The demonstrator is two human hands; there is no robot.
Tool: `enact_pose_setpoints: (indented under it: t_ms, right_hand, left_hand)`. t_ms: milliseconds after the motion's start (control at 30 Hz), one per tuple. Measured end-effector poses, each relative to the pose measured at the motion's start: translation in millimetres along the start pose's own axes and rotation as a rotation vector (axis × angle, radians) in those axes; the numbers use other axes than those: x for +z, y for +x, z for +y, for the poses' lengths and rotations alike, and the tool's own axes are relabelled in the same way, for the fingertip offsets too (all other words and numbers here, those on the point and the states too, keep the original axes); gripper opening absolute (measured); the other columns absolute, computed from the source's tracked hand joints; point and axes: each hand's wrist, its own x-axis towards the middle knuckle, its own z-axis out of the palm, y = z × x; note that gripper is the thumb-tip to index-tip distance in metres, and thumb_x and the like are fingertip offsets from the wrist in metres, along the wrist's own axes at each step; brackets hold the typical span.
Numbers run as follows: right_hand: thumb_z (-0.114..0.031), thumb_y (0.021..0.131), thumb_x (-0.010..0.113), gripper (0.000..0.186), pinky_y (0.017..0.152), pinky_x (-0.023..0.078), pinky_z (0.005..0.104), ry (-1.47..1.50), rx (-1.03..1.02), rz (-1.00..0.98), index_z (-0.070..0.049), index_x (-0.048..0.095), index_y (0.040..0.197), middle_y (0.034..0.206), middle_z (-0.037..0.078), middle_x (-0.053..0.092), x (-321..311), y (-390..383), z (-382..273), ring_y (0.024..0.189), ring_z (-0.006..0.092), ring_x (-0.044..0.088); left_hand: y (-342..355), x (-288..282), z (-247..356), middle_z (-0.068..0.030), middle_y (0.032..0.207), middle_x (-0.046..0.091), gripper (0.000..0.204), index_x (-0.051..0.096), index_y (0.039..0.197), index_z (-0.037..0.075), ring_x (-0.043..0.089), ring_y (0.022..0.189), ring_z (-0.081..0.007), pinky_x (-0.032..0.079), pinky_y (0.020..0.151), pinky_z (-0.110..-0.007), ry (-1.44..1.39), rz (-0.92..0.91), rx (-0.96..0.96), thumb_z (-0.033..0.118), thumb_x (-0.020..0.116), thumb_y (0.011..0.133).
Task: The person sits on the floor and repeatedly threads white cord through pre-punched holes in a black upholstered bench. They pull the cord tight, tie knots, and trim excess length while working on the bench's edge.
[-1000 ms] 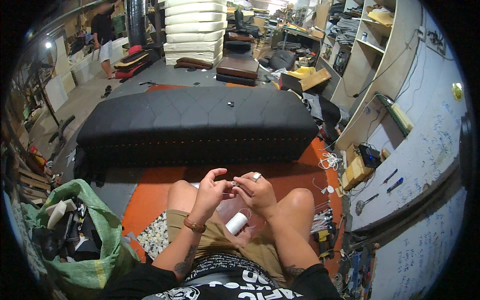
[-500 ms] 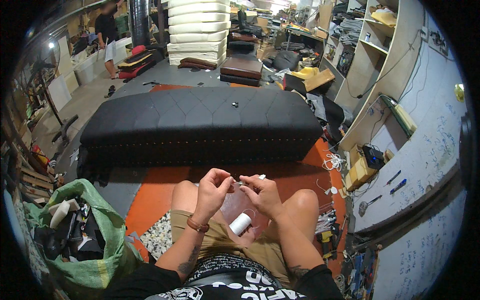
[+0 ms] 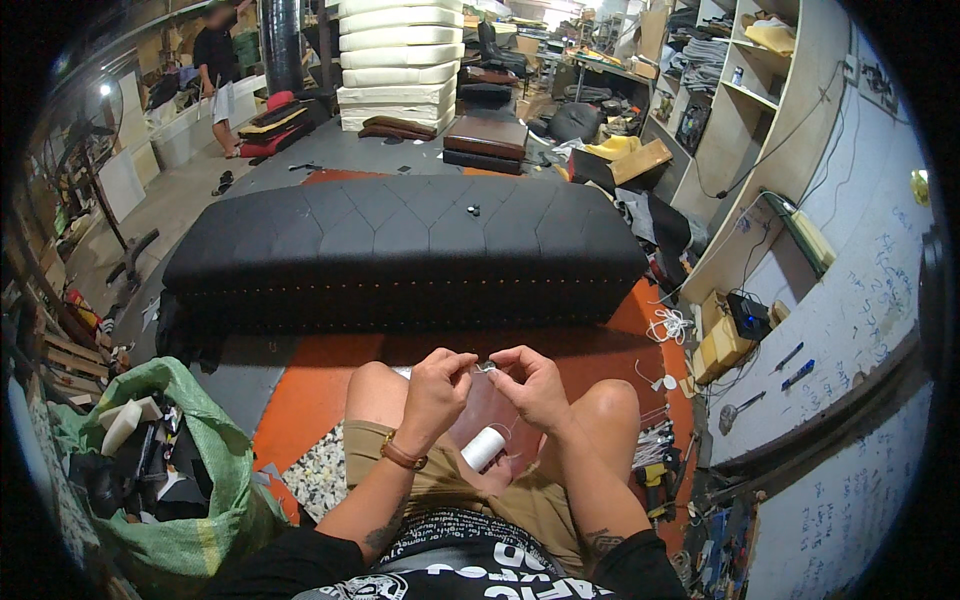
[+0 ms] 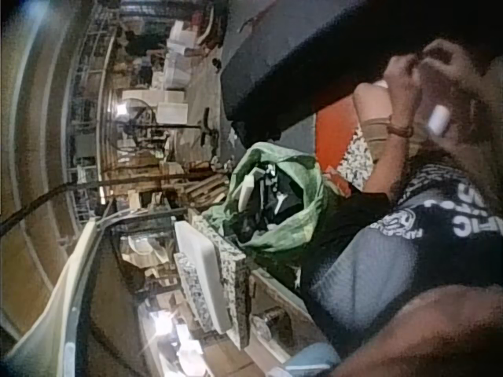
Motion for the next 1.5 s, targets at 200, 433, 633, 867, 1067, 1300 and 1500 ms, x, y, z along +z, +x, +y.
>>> enact_pose_setpoints:
  t_ms: [200,433,633,867,1067,1300,1500]
  right_hand:
    - [-0.009,0.090,0.077,0.022,0.073,0.053,0.0255,-0.053,-0.002,0.069,-0.002,0.072,0.110,0.094,0.003,0.073,-2,2,1,0.081,0.0079,0.064]
    - [-0.009,0.089,0.076,0.021,0.072,0.053,0.0260,-0.043,0.023,0.025,-0.002,0.073,0.109,0.094,0.003,0.073,4,-1,0,0.081,0.0074,0.063]
    - [-0.011,0.092,0.075,0.022,0.077,0.055,0.0268,0.037,0.086,-0.092,-0.001,0.074,0.111,0.097,0.004,0.074,-3,-1,2,0.085,0.0089,0.066]
    - [-0.011,0.095,0.073,0.016,0.080,0.055,0.0274,0.082,0.078,-0.062,0.000,0.073,0.107,0.098,0.006,0.075,-4,1,0,0.088,0.0100,0.067]
    - [-0.012,0.096,0.073,0.015,0.079,0.054,0.0258,0.250,0.213,-0.088,0.000,0.072,0.104,0.098,0.006,0.074,-11,2,-6,0.088,0.0095,0.066]
    - [-0.016,0.096,0.073,0.018,0.077,0.052,0.0252,0.210,0.279,-0.280,-0.002,0.073,0.107,0.095,0.002,0.072,-20,2,-4,0.085,0.0072,0.064]
    - [-0.021,0.097,0.073,0.025,0.066,0.046,0.0226,0.231,0.353,-0.376,-0.004,0.073,0.115,0.088,-0.002,0.068,-22,1,-2,0.073,0.0046,0.056]
  left_hand:
    - [0,-1,7,-0.0129,0.091,0.073,0.014,0.077,0.093,0.001,0.071,0.081,-0.0230,0.056,0.071,-0.033,-0.097,0.060,-0.070,0.000,0.068,0.082]
    - [-5,5,2,-0.0135,0.088,0.073,0.016,0.078,0.094,0.001,0.071,0.080,-0.0232,0.057,0.072,-0.034,-0.040,0.033,-0.070,0.000,0.068,0.083]
    - [-2,4,1,-0.0157,0.089,0.073,0.013,0.078,0.097,0.000,0.072,0.079,-0.0262,0.057,0.070,-0.034,0.005,0.045,-0.015,0.005,0.071,0.087]
    - [-3,4,-2,-0.0123,0.094,0.074,0.021,0.079,0.106,0.004,0.072,0.078,-0.0216,0.058,0.068,-0.032,0.014,-0.039,0.024,0.008,0.079,0.085]
    - [4,-7,5,-0.0102,0.107,0.075,0.033,0.078,0.114,0.008,0.073,0.087,-0.0175,0.061,0.075,-0.029,-0.099,-0.112,0.190,0.003,0.082,0.082]
    - [2,-14,-5,-0.0117,0.105,0.077,0.028,0.078,0.111,0.006,0.075,0.089,-0.0186,0.062,0.077,-0.029,-0.272,-0.294,0.141,0.001,0.081,0.084]
    - [13,-40,8,-0.0116,0.096,0.078,0.017,0.077,0.103,0.001,0.075,0.083,-0.0159,0.060,0.075,-0.028,-0.113,-0.175,0.036,0.006,0.079,0.087]
